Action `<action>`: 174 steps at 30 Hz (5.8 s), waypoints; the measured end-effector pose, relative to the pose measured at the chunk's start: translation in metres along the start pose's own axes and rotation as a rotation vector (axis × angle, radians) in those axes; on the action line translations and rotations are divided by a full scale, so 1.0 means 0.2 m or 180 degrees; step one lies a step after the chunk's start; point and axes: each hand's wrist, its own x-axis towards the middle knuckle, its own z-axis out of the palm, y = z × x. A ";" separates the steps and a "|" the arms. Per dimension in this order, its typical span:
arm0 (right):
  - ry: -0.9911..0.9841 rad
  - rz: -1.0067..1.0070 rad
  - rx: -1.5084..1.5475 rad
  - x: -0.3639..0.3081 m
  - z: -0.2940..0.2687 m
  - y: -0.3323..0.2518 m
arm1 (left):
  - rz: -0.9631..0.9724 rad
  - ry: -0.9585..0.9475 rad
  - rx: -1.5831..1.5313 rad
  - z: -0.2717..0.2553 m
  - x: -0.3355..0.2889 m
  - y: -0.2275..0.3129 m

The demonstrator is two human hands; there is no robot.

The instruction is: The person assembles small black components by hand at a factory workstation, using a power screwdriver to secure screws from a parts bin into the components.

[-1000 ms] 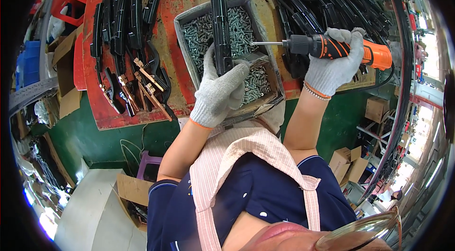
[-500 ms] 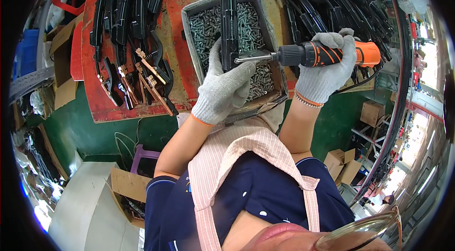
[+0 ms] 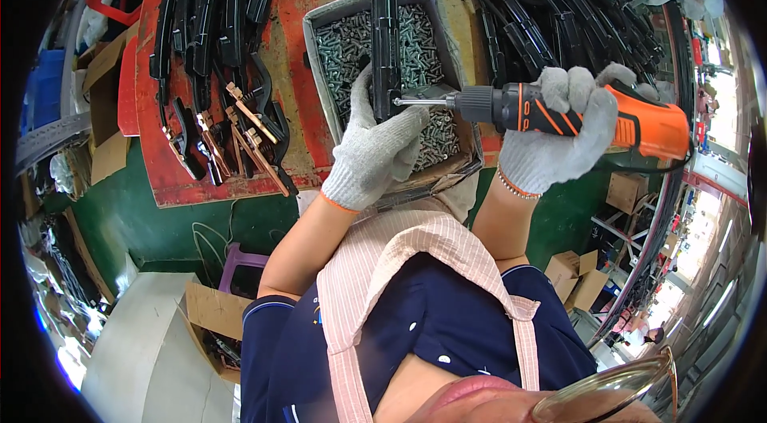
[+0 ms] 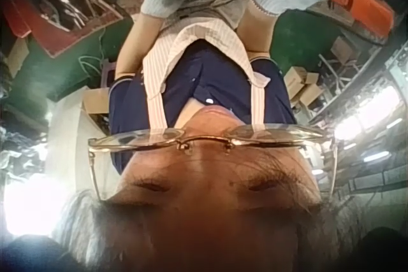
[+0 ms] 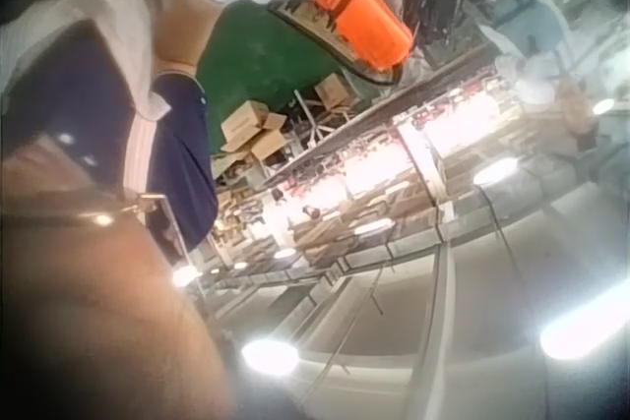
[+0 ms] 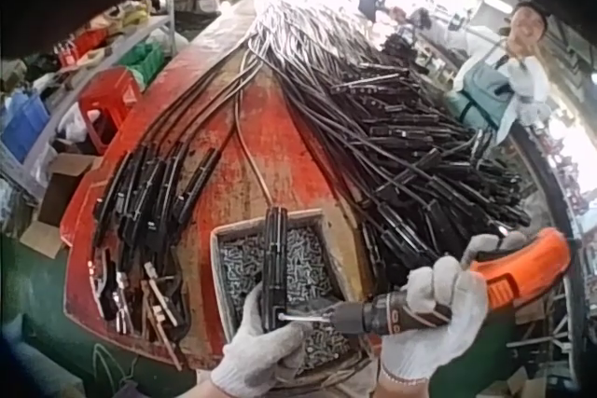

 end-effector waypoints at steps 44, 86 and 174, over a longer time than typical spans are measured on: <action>0.0418 -0.1442 0.0239 -0.03 -0.23 -0.68 | 0.0312 -0.0083 0.0655 0.49 0.05 -0.07; -0.2144 -0.0410 -0.3815 0.00 -0.15 0.34 | 0.0087 0.0405 0.8041 -0.13 -0.09 0.73; -0.2596 0.2086 -0.0151 0.07 0.35 0.97 | 0.3560 0.1404 0.5044 -0.15 -0.29 0.59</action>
